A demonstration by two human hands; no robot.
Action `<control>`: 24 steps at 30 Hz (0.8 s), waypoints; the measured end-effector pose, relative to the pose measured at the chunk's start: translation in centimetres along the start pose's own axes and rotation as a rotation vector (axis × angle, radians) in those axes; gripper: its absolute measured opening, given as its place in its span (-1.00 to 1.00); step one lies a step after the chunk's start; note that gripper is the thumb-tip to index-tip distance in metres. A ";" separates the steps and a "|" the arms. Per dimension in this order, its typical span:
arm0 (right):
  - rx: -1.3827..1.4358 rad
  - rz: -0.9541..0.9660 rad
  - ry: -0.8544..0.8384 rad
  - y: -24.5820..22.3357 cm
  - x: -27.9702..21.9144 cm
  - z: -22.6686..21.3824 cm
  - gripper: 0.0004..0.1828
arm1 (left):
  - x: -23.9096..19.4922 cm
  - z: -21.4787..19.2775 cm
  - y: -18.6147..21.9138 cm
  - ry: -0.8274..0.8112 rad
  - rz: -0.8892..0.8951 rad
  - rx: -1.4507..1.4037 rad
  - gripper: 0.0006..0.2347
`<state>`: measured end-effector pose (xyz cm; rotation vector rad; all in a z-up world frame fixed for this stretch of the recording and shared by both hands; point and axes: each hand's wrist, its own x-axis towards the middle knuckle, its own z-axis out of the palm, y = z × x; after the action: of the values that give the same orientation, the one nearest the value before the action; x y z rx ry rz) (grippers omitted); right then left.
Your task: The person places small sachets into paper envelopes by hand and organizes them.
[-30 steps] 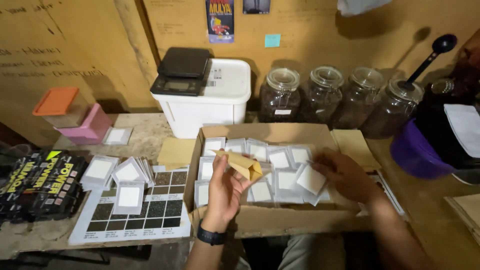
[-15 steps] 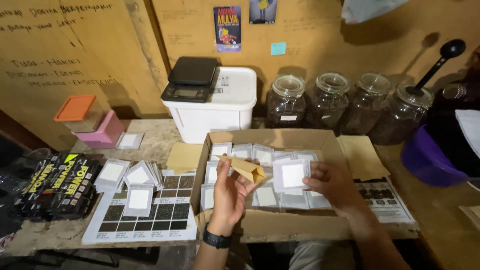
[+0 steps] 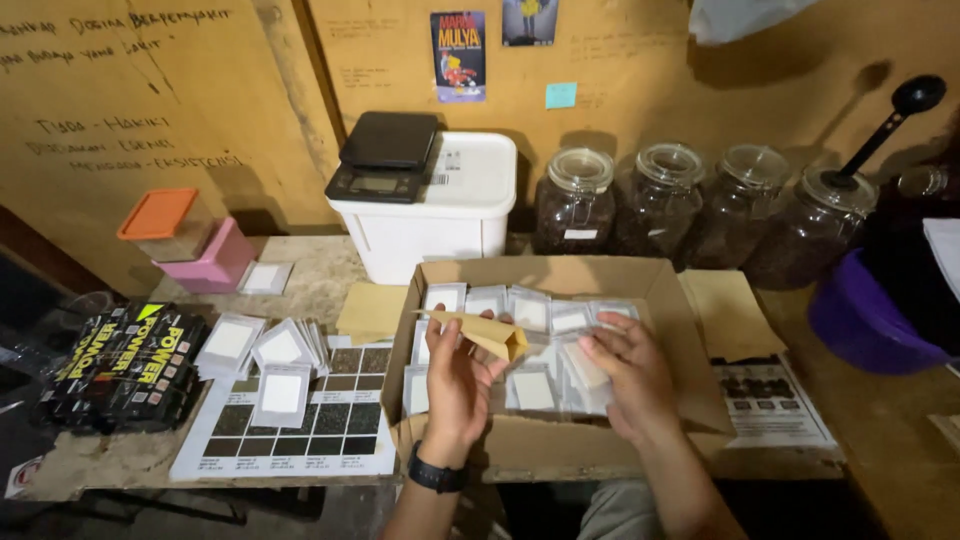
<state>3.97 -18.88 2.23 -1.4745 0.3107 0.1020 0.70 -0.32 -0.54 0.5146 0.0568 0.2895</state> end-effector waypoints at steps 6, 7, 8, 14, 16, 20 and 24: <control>-0.203 -0.688 -0.140 2.1 -0.5 -0.3 -0.43 | -0.5 0.2 0.0 0.041 0.030 0.060 -0.68; -0.203 -0.692 -0.146 2.4 -0.6 -0.1 -0.43 | -0.3 0.3 0.1 0.041 0.037 0.058 -0.68; -0.281 -0.834 -0.056 2.9 -1.0 0.0 -0.41 | -0.4 0.3 0.1 0.073 0.005 0.063 -0.54; -0.479 -1.404 -0.010 2.3 -1.9 1.3 -0.68 | -0.6 -0.1 -0.1 0.053 -0.013 0.075 -0.52; -0.459 -1.577 -0.038 1.5 -2.5 2.1 -0.76 | -0.7 -0.1 -0.2 0.033 -0.017 0.078 -0.57; -0.504 -1.687 -0.087 1.3 -2.9 2.9 -0.89 | -0.6 0.2 0.0 0.058 -0.064 0.075 -0.58; -0.566 -1.647 -0.090 1.6 -3.0 2.9 -0.83 | -0.5 -0.2 -0.3 0.043 -0.052 0.044 -0.60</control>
<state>1.13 -15.49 1.64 -1.8506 -1.1267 -1.1324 0.28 -0.61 -0.85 0.5497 0.1185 0.2492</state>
